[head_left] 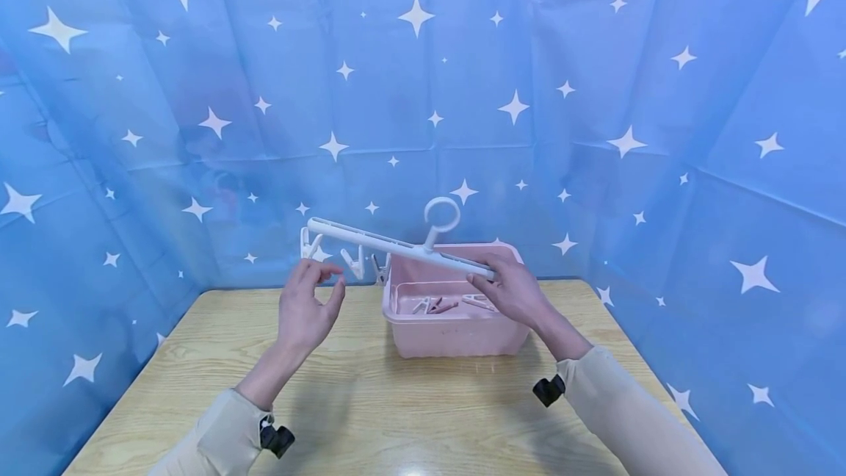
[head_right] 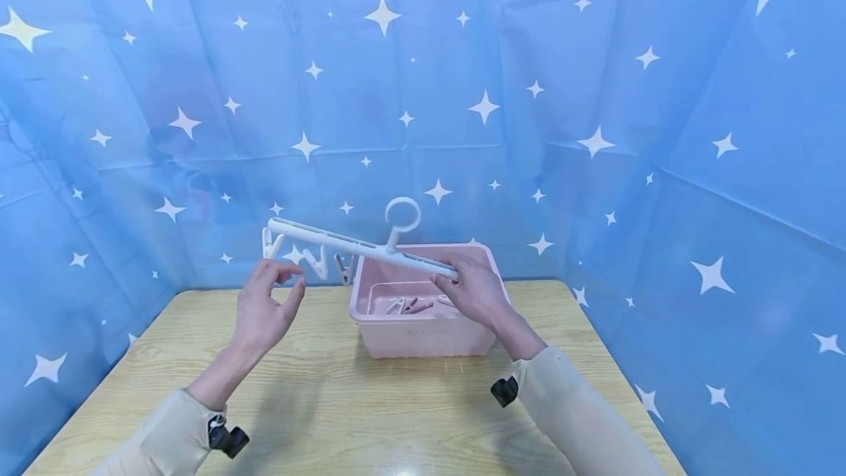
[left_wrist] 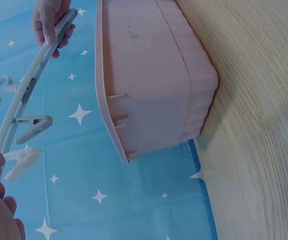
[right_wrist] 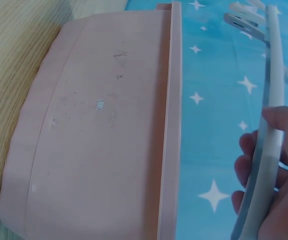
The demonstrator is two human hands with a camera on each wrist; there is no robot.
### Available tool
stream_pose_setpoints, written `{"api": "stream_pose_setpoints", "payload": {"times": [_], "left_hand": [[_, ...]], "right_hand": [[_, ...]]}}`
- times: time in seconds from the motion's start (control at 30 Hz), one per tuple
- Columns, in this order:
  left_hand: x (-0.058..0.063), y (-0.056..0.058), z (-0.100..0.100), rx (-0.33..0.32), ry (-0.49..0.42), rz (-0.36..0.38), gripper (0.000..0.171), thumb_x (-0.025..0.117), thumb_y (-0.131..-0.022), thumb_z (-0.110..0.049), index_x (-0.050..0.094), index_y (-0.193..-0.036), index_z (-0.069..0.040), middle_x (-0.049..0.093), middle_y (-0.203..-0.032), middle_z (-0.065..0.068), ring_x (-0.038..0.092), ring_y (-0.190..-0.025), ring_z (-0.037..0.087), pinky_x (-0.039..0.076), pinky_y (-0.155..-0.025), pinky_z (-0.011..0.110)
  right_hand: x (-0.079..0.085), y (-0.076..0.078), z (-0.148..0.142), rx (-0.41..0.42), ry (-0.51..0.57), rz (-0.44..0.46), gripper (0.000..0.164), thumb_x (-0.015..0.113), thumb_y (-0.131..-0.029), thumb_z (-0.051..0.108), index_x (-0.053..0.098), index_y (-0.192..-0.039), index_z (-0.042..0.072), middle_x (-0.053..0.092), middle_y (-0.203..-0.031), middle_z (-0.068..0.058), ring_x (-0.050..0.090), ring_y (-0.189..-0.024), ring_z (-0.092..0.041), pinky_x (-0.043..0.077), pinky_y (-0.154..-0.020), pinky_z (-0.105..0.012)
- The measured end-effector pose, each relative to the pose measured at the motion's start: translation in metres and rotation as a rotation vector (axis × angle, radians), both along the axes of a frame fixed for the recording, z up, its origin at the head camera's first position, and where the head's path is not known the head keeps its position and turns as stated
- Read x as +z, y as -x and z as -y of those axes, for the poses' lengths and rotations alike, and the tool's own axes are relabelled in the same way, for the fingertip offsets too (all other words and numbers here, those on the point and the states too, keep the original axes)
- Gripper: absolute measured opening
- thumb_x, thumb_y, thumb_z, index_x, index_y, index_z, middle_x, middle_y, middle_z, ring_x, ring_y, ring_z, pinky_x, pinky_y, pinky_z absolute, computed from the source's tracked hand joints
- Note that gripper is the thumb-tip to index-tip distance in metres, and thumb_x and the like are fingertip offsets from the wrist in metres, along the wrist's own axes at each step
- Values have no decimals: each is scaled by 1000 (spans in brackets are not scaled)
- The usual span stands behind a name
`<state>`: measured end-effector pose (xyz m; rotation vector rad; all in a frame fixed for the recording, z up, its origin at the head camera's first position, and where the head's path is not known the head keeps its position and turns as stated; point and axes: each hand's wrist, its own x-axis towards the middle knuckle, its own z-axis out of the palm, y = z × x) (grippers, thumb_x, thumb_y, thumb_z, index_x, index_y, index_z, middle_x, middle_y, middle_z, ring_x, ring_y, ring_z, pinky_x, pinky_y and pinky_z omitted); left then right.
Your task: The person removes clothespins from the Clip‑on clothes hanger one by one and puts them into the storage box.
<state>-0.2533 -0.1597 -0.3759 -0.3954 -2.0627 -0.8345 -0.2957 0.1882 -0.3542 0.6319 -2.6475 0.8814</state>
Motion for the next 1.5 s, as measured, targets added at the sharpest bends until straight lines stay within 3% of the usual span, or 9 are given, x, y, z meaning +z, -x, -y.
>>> {"api": "stream_pose_setpoints", "payload": {"times": [0.17,0.57,0.9,1.1,1.27,1.5], "left_hand": [[1,1,2,8,-81,16,21,72,-87,-10,65,-107,-7,55,-103,14,54,-95,33,44,-82,42],[-1,10,8,43,-154,-72,53,69,-89,-10,46,-137,-3,41,-134,24,44,-111,37,37,-93,47],[5,6,9,48,-207,68,69,67,-95,-18,30,-153,-10,38,-141,22,41,-123,39,38,-95,49],[8,8,10,50,-210,109,73,65,-96,-19,25,-156,-10,40,-143,21,43,-123,38,38,-95,49],[12,9,12,40,-215,130,73,66,-97,-21,27,-157,-6,45,-138,22,46,-120,38,38,-94,49],[18,11,13,46,-244,135,60,70,-95,-25,47,-147,-5,56,-121,19,52,-113,37,41,-93,47]], "right_hand": [[-1,0,-1,7,12,-3,37,62,-99,38,65,-128,16,62,-126,-10,57,-79,-18,44,-69,-33],[-2,-2,-3,5,14,1,39,62,-99,39,63,-131,16,60,-132,-11,60,-81,-18,46,-70,-34],[-3,-2,-4,22,26,-8,38,63,-99,36,63,-129,15,63,-121,-10,58,-75,-15,46,-66,-32],[-4,-2,-5,24,33,-4,37,63,-99,36,64,-129,15,64,-117,-9,58,-75,-15,45,-66,-32],[-3,-2,-5,22,41,2,36,63,-98,37,64,-127,15,64,-116,-9,57,-76,-16,45,-67,-32],[-4,-1,-6,28,43,2,38,62,-99,38,63,-129,16,65,-112,-7,58,-76,-16,46,-67,-32]]}}
